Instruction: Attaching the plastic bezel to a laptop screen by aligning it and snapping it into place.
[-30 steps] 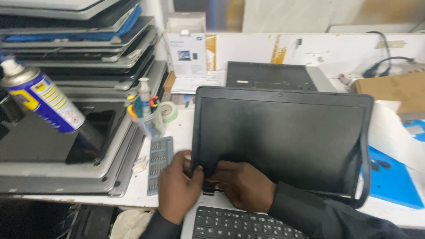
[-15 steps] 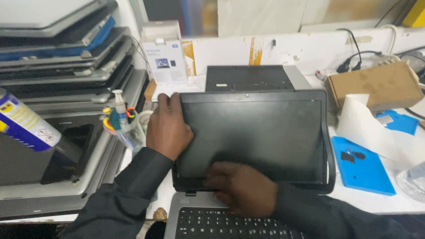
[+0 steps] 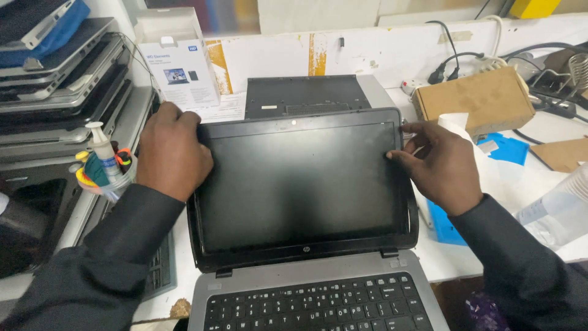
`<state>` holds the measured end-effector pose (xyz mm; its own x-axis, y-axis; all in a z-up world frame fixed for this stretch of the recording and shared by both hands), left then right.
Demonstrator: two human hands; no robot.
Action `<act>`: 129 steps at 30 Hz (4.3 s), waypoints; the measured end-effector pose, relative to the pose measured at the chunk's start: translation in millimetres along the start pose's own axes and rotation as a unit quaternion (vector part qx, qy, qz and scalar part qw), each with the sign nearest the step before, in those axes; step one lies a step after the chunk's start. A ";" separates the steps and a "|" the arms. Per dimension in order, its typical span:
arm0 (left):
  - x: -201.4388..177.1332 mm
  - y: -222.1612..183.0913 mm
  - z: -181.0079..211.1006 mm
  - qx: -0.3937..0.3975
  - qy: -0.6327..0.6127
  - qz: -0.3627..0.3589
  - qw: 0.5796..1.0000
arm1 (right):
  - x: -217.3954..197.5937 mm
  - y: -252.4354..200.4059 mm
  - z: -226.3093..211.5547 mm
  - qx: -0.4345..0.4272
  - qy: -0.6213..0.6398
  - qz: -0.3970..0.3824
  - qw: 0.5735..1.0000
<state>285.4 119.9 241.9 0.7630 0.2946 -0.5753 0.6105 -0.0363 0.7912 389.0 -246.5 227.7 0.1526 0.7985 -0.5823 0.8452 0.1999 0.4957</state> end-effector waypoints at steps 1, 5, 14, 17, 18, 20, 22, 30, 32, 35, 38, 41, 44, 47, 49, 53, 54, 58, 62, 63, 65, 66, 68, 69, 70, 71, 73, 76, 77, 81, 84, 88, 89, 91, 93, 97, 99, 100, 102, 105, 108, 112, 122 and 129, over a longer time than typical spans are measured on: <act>4.5 0.5 -5.2 0.003 -0.019 -0.041 0.999 | 1.6 2.2 -0.3 0.014 -0.004 0.007 1.000; 11.2 9.3 -19.0 -0.047 -0.057 -0.173 0.982 | 6.2 13.9 10.8 0.048 -0.023 -0.017 0.998; 10.7 -1.1 12.9 -0.024 0.097 -0.083 0.992 | 14.6 18.6 10.0 0.026 -0.073 -0.007 0.997; 11.1 -2.2 13.4 -0.009 0.128 -0.081 0.988 | 16.6 21.9 10.3 -0.008 -0.113 -0.008 0.994; 9.5 -2.0 14.3 -0.003 0.131 -0.064 0.989 | 15.4 22.1 10.3 -0.009 -0.108 -0.004 0.994; 6.3 -6.2 17.3 0.005 0.134 -0.053 0.990 | 15.4 16.1 9.2 -0.006 -0.103 -0.005 0.995; 3.1 -7.5 19.8 0.001 0.171 -0.037 0.985 | 15.7 11.6 -1.4 -0.102 -0.125 0.009 0.987; -3.3 1.1 17.0 -0.012 0.126 -0.057 0.990 | 13.2 17.9 -11.3 -0.085 -0.169 -0.006 0.982; -4.8 4.1 11.9 -0.020 0.104 -0.049 0.993 | 13.9 20.9 -2.6 -0.068 -0.140 -0.007 0.988; -7.1 7.7 2.9 0.023 0.048 -0.059 0.997 | 14.1 26.1 8.4 -0.110 -0.096 -0.005 0.989; -8.4 14.2 -1.6 0.060 0.070 -0.076 0.993 | 7.2 29.2 4.2 -0.121 -0.100 -0.028 0.987; -2.6 14.6 3.4 0.116 0.040 -0.059 0.991 | 6.4 32.1 2.9 -0.132 -0.118 -0.032 0.984; 5.5 8.8 15.8 0.132 0.084 -0.024 0.987 | 8.1 34.0 0.5 -0.144 -0.153 -0.011 0.978; 7.8 7.1 18.5 0.134 0.132 -0.001 0.982 | 9.2 34.0 -3.9 -0.146 -0.165 -0.018 0.975; 8.0 4.4 18.2 0.121 0.151 0.041 0.980 | 10.3 31.0 -8.5 -0.129 -0.167 -0.023 0.977; 4.7 4.3 19.2 0.108 0.109 0.018 0.988 | 12.2 30.3 -3.3 -0.142 -0.168 -0.012 0.975; 1.9 5.3 19.4 0.112 0.099 0.035 0.988 | 12.2 30.7 -2.3 -0.150 -0.167 -0.005 0.975; 0.8 12.7 23.7 0.154 0.082 -0.013 0.985 | 10.1 30.0 -3.4 -0.156 -0.156 -0.011 0.975; 7.0 22.3 49.5 0.229 0.074 0.007 0.971 | 9.5 31.4 -6.2 -0.163 -0.146 -0.027 0.975; 7.3 26.1 55.1 0.246 0.064 0.014 0.967 | 10.0 32.3 -4.2 -0.163 -0.154 -0.026 0.974; 10.9 33.4 63.3 0.265 0.054 0.022 0.963 | 8.4 32.8 -1.5 -0.164 -0.163 -0.022 0.973; 14.7 36.4 66.6 0.277 0.061 0.022 0.959 | 6.7 32.5 -0.7 -0.163 -0.151 -0.025 0.975; 20.9 37.8 70.3 0.290 0.067 0.022 0.954 | 5.2 30.4 1.4 -0.160 -0.139 -0.027 0.977; 23.5 38.7 71.1 0.293 0.065 0.021 0.954 | 4.3 30.6 2.8 -0.152 -0.136 -0.025 0.979; 26.1 39.8 72.2 0.297 0.062 0.019 0.953 | 3.2 30.9 4.4 -0.145 -0.133 -0.024 0.980; 24.4 39.5 71.9 0.299 0.061 0.021 0.952 | 3.2 31.4 5.5 -0.143 -0.134 -0.021 0.980; 21.0 38.1 70.6 0.301 0.043 0.024 0.952 | 3.7 31.5 6.5 -0.159 -0.112 -0.016 0.981; 26.2 37.6 60.4 0.320 0.010 -0.009 0.947 | 3.8 29.6 5.3 -0.153 -0.116 -0.015 0.981; 25.9 38.9 55.7 0.321 0.009 -0.010 0.947 | 4.3 29.7 5.7 -0.152 -0.115 -0.015 0.982; 21.1 40.0 42.0 0.369 -0.047 0.028 0.928 | 4.9 30.4 7.5 -0.134 -0.113 -0.013 0.984; 22.2 34.3 38.9 0.394 -0.048 0.087 0.914 | 6.1 30.5 4.0 -0.135 -0.112 -0.014 0.984; 16.3 29.5 38.5 0.406 -0.057 0.134 0.902 | 7.5 31.4 8.6 -0.127 -0.115 -0.006 0.985; 16.5 29.0 37.3 0.405 -0.058 0.134 0.902 | 7.1 31.4 8.8 -0.127 -0.116 -0.006 0.985; 17.8 28.8 34.7 0.407 -0.073 0.114 0.903 | 6.8 31.6 8.5 -0.135 -0.114 -0.013 0.984; 18.7 27.7 31.8 0.402 -0.082 0.095 0.907 | 7.7 31.8 7.5 -0.132 -0.116 -0.012 0.984; 22.9 26.1 26.2 0.409 -0.083 0.075 0.906 | 8.3 31.3 5.2 -0.126 -0.122 -0.015 0.984; 19.4 27.5 29.9 0.405 -0.065 0.106 0.906 | 8.5 30.8 2.6 -0.125 -0.121 -0.016 0.985; 17.0 28.4 32.0 0.402 -0.046 0.137 0.904 | 8.1 30.7 1.6 -0.122 -0.119 -0.017 0.985; 10.8 29.1 35.2 0.395 -0.060 0.152 0.904 | 9.9 30.3 2.6 -0.125 -0.122 -0.012 0.985; 14.2 30.9 36.0 0.379 -0.078 0.133 0.912 | 9.5 32.0 1.6 -0.125 -0.121 -0.014 0.985; 14.5 33.9 41.0 0.352 -0.072 0.078 0.930 | 9.2 30.9 -0.9 -0.131 -0.114 -0.022 0.985; 15.0 41.6 61.8 0.336 -0.042 0.069 0.938 | 12.5 32.1 -0.8 -0.148 -0.106 -0.012 0.983; 20.1 54.0 112.9 0.324 0.010 0.068 0.943 | 11.6 32.7 4.9 -0.158 -0.089 -0.008 0.983; 30.4 66.1 105.8 0.337 -0.037 0.062 0.939 | 13.9 33.5 10.2 -0.168 -0.080 -0.009 0.983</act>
<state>371.4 25.4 254.8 0.8349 0.1826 -0.5192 0.4925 -0.6690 0.5566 424.7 -234.5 229.6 0.2410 0.6988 -0.6735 0.6362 0.4103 0.6534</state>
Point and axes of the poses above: each hand's wrist, its own y-axis towards the middle knuckle, its own x-axis out of the palm, z = x × y, the point moved 3 cm from there along y, towards the middle knuckle, and after that the axes turned 7 degrees about y, right-handed, at the moved point
